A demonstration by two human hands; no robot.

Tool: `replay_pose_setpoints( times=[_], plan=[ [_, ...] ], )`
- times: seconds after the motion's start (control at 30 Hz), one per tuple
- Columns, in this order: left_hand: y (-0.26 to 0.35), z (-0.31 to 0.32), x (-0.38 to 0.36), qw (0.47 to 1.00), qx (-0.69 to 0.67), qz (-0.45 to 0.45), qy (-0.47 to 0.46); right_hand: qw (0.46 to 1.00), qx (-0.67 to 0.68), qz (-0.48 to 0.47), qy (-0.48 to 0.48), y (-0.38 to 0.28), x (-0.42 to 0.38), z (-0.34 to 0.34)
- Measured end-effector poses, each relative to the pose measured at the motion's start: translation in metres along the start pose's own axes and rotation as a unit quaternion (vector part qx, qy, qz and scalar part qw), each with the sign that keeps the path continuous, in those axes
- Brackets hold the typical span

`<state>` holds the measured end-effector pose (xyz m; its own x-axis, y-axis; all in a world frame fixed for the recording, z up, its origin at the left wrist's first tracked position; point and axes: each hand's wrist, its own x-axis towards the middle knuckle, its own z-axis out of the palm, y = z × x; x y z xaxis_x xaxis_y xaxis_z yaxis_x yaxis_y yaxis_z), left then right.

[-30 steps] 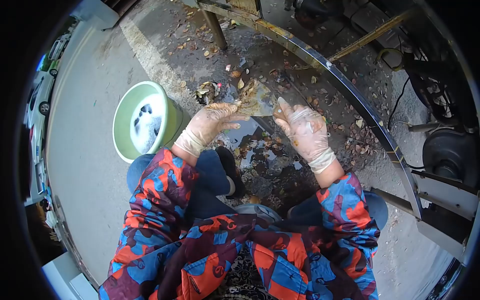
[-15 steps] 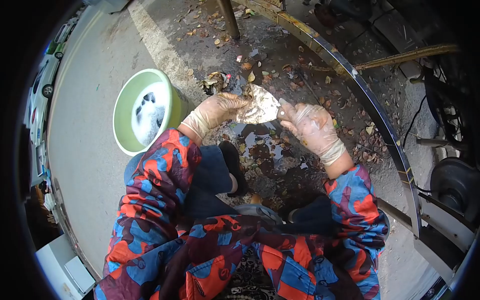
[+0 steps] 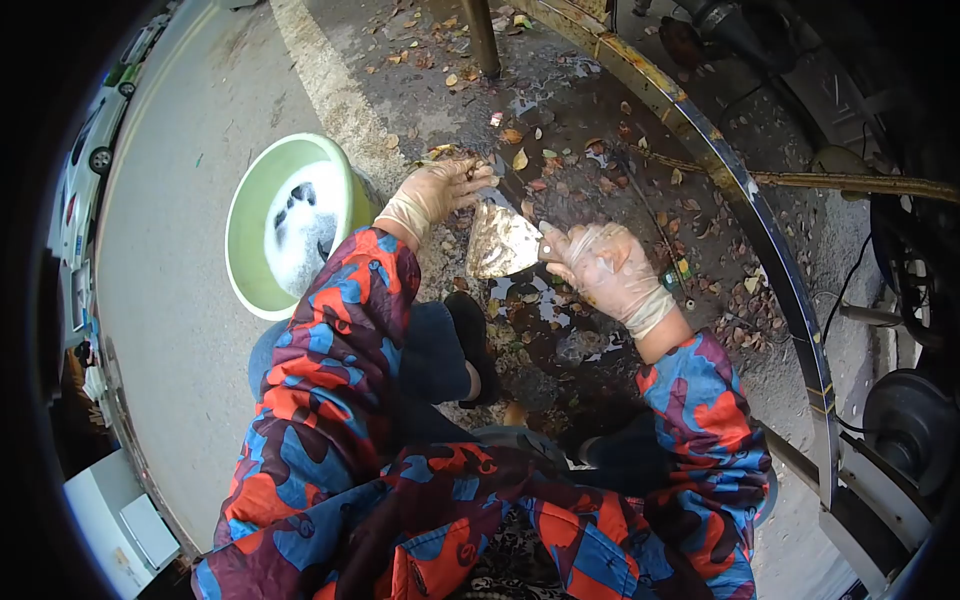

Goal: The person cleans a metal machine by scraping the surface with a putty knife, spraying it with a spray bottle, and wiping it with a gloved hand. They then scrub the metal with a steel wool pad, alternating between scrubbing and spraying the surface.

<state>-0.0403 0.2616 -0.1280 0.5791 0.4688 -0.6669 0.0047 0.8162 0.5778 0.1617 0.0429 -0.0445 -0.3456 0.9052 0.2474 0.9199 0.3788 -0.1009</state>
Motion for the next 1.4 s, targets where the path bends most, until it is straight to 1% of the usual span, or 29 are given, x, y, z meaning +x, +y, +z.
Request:
replay_pose_setpoints(
  times=[0.03, 0.07, 0.1, 0.13, 0.17, 0.2, 0.23, 0.3, 0.33, 0.37, 0.4, 0.43, 0.5, 0.57, 0.6, 0.63, 0.7, 0.77, 0.83, 0.97, 1.0, 1.07, 1.1, 1.17, 1.2, 1.23, 1.27, 1.3, 1.4],
  plan=[
    [0.004, -0.01, 0.017, 0.997, 0.069, 0.006, 0.018, 1.0, 0.0, 0.006, -0.001, -0.001, -0.008, 0.007],
    [0.004, -0.043, 0.056, 0.983, 0.176, -0.028, 0.048, 0.991, 0.107, 0.072, -0.037, -0.003, -0.02, 0.02],
    [0.007, -0.072, 0.091, 0.955, 0.281, -0.06, 0.075, 0.965, 0.211, 0.138, -0.071, -0.005, -0.031, 0.026],
    [0.014, -0.081, 0.107, 0.954, 0.285, -0.067, 0.068, 0.994, 0.076, 0.068, -0.03, -0.01, -0.037, 0.021],
    [0.021, -0.087, 0.123, 0.911, 0.401, -0.074, 0.066, 0.994, 0.074, 0.079, -0.032, -0.012, -0.049, 0.023],
    [0.024, -0.091, 0.137, 0.855, 0.509, -0.081, 0.063, 0.991, 0.064, 0.097, -0.058, -0.014, -0.064, 0.027],
    [0.025, -0.096, 0.149, 0.786, 0.61, -0.084, 0.059, 0.988, 0.055, 0.115, -0.084, -0.018, -0.077, 0.029],
    [0.024, -0.092, 0.162, 0.614, 0.783, -0.082, 0.049, 0.981, 0.085, 0.148, -0.091, -0.025, -0.094, 0.022],
    [0.024, -0.087, 0.163, 0.612, 0.785, -0.084, 0.042, 0.973, 0.052, 0.171, -0.144, -0.027, -0.102, 0.018],
    [0.031, -0.069, 0.143, 0.672, 0.724, -0.12, 0.1, 0.961, 0.02, 0.192, -0.196, -0.028, -0.11, 0.016],
    [0.032, -0.058, 0.131, 0.722, 0.656, -0.154, 0.157, 0.957, 0.045, 0.204, -0.201, -0.026, -0.119, 0.019],
    [0.027, -0.065, 0.133, 0.719, 0.661, -0.155, 0.152, 0.955, 0.046, 0.212, -0.201, -0.024, -0.124, 0.02],
    [0.02, -0.086, 0.133, 0.61, 0.724, -0.042, 0.32, 0.95, 0.05, 0.229, -0.207, -0.023, -0.131, 0.02],
    [0.022, -0.085, 0.128, 0.594, 0.734, -0.045, 0.325, 0.95, 0.057, 0.239, -0.194, -0.023, -0.135, 0.024],
    [0.02, -0.099, 0.137, 0.591, 0.728, -0.03, 0.346, 0.952, 0.06, 0.242, -0.178, -0.023, -0.137, 0.026],
    [0.018, -0.111, 0.147, 0.588, 0.732, -0.03, 0.342, 0.951, 0.063, 0.247, -0.177, -0.023, -0.138, 0.026],
    [0.02, -0.11, 0.148, 0.533, 0.764, -0.035, 0.363, 0.943, 0.032, 0.244, -0.222, -0.022, -0.14, 0.028],
    [0.024, -0.111, 0.149, 0.531, 0.764, -0.032, 0.365, 0.943, 0.037, 0.249, -0.218, -0.022, -0.146, 0.031],
    [0.027, -0.115, 0.149, 0.496, 0.794, -0.038, 0.349, 0.943, 0.041, 0.25, -0.214, -0.021, -0.151, 0.035],
    [0.028, -0.113, 0.144, 0.479, 0.806, -0.034, 0.345, 0.943, 0.062, 0.255, -0.206, -0.019, -0.154, 0.038],
    [0.028, -0.112, 0.142, 0.478, 0.807, -0.034, 0.345, 0.943, 0.067, 0.254, -0.207, -0.018, -0.153, 0.038],
    [0.024, -0.121, 0.145, 0.494, 0.802, -0.012, 0.335, 0.944, 0.053, 0.255, -0.203, -0.019, -0.155, 0.04],
    [0.024, -0.119, 0.143, 0.493, 0.803, -0.013, 0.334, 0.945, 0.039, 0.255, -0.2, -0.02, -0.155, 0.04],
    [0.027, -0.117, 0.14, 0.513, 0.792, -0.038, 0.329, 0.942, 0.041, 0.26, -0.209, -0.02, -0.153, 0.038],
    [0.027, -0.128, 0.147, 0.512, 0.793, -0.038, 0.329, 0.939, 0.042, 0.264, -0.218, -0.019, -0.151, 0.037],
    [0.027, -0.138, 0.154, 0.536, 0.769, -0.031, 0.347, 0.939, 0.042, 0.264, -0.217, -0.018, -0.152, 0.038],
    [0.028, -0.137, 0.153, 0.559, 0.745, -0.024, 0.364, 0.946, 0.052, 0.257, -0.193, -0.017, -0.155, 0.04],
    [0.028, -0.135, 0.15, 0.559, 0.745, -0.024, 0.365, 0.952, 0.063, 0.248, -0.169, -0.016, -0.156, 0.04],
    [0.03, -0.122, 0.138, 0.564, 0.745, -0.022, 0.355, 0.948, 0.059, 0.257, -0.177, -0.015, -0.153, 0.038]
  ],
)
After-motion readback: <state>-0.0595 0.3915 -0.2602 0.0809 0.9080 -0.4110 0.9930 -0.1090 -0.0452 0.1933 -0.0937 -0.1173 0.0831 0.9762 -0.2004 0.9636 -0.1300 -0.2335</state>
